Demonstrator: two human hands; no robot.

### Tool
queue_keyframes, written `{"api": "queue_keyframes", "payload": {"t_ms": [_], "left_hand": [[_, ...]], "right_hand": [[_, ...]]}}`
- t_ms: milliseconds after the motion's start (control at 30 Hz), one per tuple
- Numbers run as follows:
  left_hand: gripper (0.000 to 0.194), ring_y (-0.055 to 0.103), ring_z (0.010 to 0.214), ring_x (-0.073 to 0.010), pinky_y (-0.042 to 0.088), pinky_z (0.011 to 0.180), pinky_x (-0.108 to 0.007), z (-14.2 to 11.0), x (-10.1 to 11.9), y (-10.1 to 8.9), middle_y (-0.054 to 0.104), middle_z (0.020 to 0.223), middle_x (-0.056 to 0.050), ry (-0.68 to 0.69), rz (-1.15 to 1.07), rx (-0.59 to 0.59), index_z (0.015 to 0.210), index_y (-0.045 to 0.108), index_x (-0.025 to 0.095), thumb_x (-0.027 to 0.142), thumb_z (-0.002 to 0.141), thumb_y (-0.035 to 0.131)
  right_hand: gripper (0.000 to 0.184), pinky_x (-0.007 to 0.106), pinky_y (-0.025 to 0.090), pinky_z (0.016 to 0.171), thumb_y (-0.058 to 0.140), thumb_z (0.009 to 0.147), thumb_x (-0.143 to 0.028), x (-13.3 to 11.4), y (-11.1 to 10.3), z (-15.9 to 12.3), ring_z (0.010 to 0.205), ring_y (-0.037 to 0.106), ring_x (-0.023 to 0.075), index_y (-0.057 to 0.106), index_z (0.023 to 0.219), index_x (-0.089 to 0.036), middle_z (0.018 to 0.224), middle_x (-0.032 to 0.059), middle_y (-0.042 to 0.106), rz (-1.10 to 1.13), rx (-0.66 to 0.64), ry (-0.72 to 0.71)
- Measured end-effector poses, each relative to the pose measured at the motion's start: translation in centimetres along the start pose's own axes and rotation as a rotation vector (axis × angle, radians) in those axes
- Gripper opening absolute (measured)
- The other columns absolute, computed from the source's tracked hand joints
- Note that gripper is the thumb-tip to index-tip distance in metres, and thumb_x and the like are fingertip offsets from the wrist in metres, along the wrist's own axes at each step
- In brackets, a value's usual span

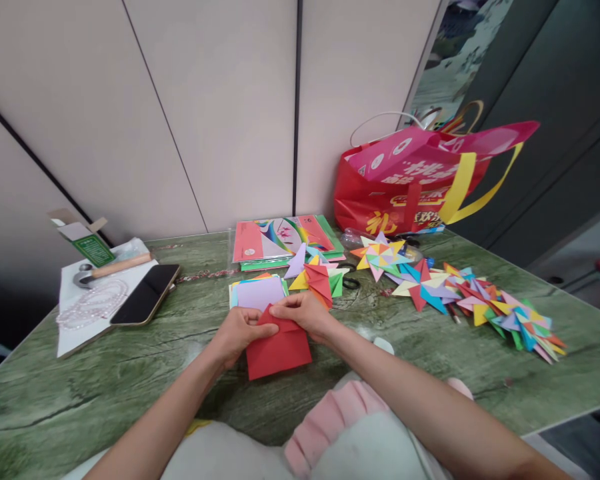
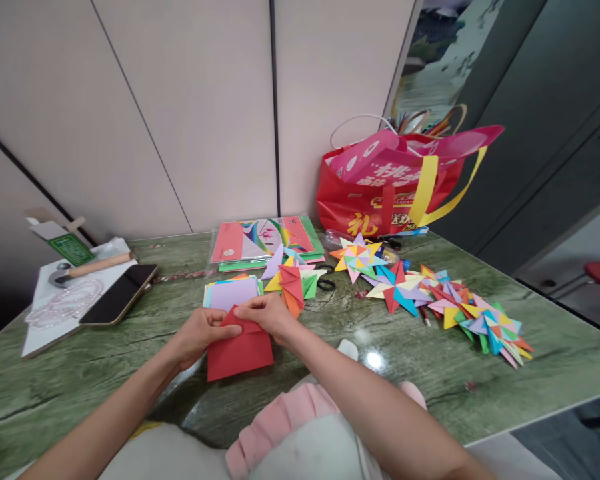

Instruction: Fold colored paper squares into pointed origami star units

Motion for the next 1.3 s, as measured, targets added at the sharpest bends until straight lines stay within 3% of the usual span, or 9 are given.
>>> {"api": "queue_keyframes", "payload": {"t_ms": [367,633,1300], "left_hand": [[0.027,0.053,0.041,-0.009,0.036,0.042,-0.019,-0.04,0.13,-0.16,0.064,0.049,0.0,0.021,0.017,0.035,0.054,0.059,0.011,0.028,0.048,0.079],[0.028,0.056,0.044,-0.0107,0.038,0.045,-0.02,-0.13,0.18,0.05,0.066,0.053,-0.002,-0.017,0.031,0.017,0.057,0.062,0.011,0.03,0.046,0.079],[0.028,0.053,0.043,-0.0089,0.036,0.043,-0.018,-0.01,0.01,0.2,0.064,0.05,-0.001,-0.012,0.008,-0.004,0.055,0.064,0.012,0.036,0.05,0.077]], "right_hand": [[0.024,0.024,0.041,0.053,0.077,0.044,-0.032,0.22,0.01,0.09,0.05,0.052,0.0101,0.067,0.057,-0.014,0.056,-0.0004,0.063,0.059,0.011,0.002],[0.026,0.023,0.041,0.057,0.073,0.052,-0.038,-0.11,0.01,0.38,0.057,0.054,0.0114,0.068,0.063,-0.015,0.063,0.0004,0.065,-0.104,-0.05,-0.102],[0.024,0.024,0.039,0.055,0.071,0.055,-0.037,-0.21,-0.09,0.21,0.055,0.052,0.0112,0.067,0.062,-0.015,0.062,0.0006,0.064,-0.139,0.052,-0.114]]}}
Point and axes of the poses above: each hand's wrist, its own z-axis towards the middle knuckle, its own y-axis out of the palm, x = y × z, the point moved 5 cm from there along z, towards the middle knuckle
